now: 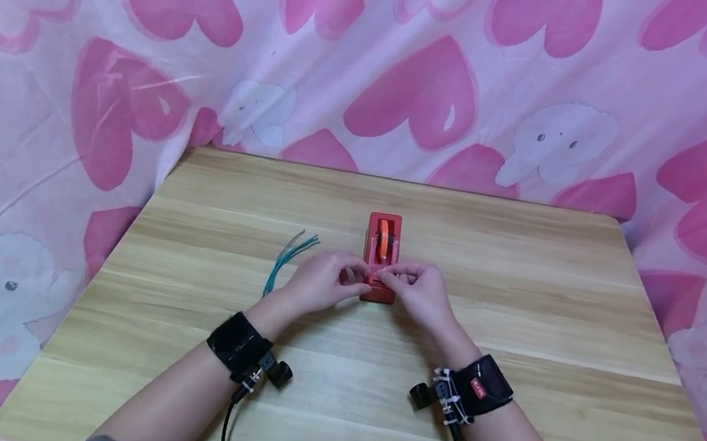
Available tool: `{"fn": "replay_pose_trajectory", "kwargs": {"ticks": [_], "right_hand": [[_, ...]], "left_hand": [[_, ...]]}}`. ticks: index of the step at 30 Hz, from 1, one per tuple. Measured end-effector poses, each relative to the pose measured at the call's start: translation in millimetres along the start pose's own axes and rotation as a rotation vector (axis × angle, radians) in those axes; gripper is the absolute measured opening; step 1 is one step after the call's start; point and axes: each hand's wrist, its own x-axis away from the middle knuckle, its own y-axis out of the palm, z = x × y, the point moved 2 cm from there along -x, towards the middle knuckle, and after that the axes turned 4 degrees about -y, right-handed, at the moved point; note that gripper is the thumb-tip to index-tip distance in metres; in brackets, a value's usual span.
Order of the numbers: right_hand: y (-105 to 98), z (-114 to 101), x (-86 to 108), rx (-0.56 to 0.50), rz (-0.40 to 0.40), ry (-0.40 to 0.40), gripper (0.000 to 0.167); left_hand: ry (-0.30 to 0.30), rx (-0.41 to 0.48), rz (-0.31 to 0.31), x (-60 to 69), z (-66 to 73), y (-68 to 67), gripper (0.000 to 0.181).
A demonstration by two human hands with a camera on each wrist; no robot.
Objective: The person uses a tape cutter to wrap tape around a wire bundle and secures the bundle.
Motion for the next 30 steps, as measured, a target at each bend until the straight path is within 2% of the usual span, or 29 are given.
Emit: {"fn": "replay_pose_trajectory", "kwargs": {"ticks": [8,17,22,30], "right_hand": [[3,-1,-2.6,0.037,0.046,-0.005,0.016],[6,-1,-1.5,0.021,0.045,-0.015,0.013],[6,-1,0.3,0.006,0.039,-0.025,0.013],[3,-11,0.4,0.048,0.054,-0.018,0.015]], "left_hand": [[0.000,-0.037,0.003,-0.4,3.0,-3.8,0.024],[0.019,-0.010,0.004,1.0,2.2,-4.5,0.022],[0.012,-0.025,0.000,3.0,2.9,-4.2,0.022],[0.020,-0.051,0.009,0.9,4.7,-5.4,0.021]]}}
